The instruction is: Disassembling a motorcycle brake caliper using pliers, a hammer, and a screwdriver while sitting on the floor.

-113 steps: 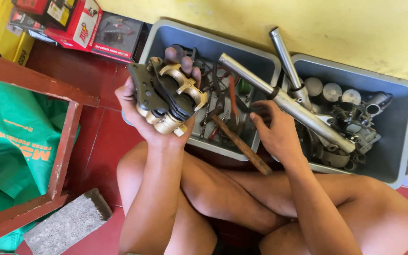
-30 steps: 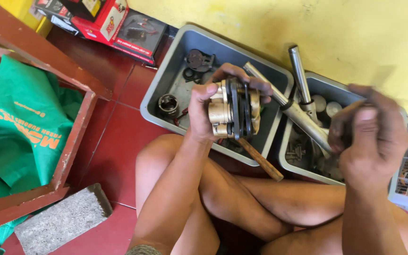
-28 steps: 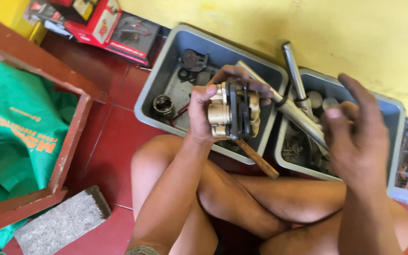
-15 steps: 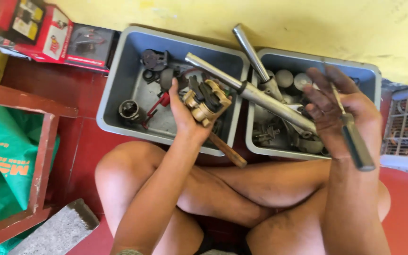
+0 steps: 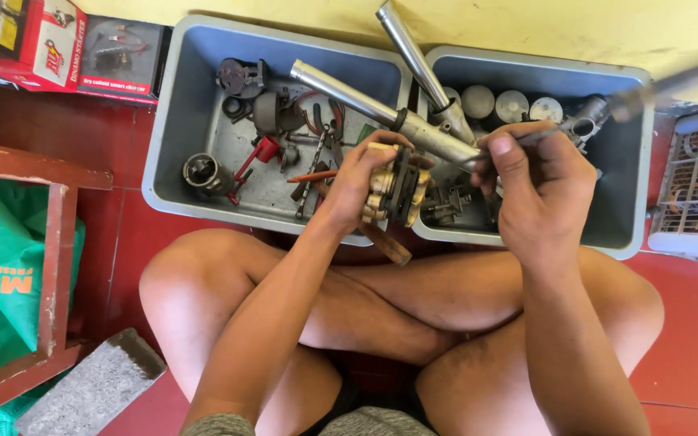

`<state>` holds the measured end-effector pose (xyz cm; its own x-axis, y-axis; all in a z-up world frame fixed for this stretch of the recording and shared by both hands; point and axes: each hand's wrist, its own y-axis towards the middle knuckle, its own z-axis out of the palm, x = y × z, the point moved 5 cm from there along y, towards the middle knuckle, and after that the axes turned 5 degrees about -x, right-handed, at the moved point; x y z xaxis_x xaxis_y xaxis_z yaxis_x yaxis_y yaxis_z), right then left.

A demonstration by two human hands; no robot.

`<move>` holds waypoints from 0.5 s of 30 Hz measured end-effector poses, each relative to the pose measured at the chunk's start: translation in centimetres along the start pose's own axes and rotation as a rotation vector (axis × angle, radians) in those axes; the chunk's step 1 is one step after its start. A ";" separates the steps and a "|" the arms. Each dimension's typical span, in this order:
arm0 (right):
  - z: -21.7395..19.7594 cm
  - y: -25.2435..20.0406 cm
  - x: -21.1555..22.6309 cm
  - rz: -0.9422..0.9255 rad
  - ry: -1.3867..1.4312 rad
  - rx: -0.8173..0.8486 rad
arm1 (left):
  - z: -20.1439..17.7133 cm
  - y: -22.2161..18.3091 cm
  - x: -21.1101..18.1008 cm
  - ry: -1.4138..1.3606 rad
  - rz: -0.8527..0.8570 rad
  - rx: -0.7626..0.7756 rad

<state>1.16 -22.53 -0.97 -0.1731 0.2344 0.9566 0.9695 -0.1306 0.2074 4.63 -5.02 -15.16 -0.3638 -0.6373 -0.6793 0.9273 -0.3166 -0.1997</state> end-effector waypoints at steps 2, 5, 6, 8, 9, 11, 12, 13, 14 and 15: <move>0.5 -0.2 0.8 -0.058 -0.001 0.033 | -0.1 0.2 0.1 0.035 -0.002 0.008; 1.3 0.3 0.4 -0.184 -0.116 0.121 | -1.0 0.3 0.9 0.223 0.065 -0.004; 1.8 0.6 0.1 -0.255 -0.231 0.173 | -1.4 0.3 0.9 0.380 0.137 -0.017; 1.9 0.5 -0.1 -0.257 -0.228 0.173 | -2.4 1.2 1.7 0.365 0.130 -0.006; 2.1 0.4 -0.3 -0.259 -0.226 0.172 | -3.0 1.7 2.0 0.349 0.122 0.006; 1.6 0.4 -0.1 -0.290 -0.210 0.133 | -1.9 1.1 1.1 0.346 0.129 0.014; 1.4 0.4 0.2 -0.323 -0.190 0.105 | -1.5 0.6 0.6 0.341 0.140 0.011; 1.8 0.2 0.0 -0.319 -0.189 0.110 | -2.0 0.7 1.1 0.338 0.138 0.006; 2.6 0.3 -0.5 -0.265 -0.268 0.191 | -2.5 1.1 1.4 0.350 0.134 0.000; 3.4 0.3 -0.9 -0.211 -0.347 0.272 | -2.9 1.4 1.7 0.363 0.130 -0.006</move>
<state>2.18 -19.49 -2.49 -0.3475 0.5419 0.7652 0.9377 0.1996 0.2845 5.59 -4.51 -18.64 -0.1895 -0.3814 -0.9048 0.9645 -0.2450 -0.0988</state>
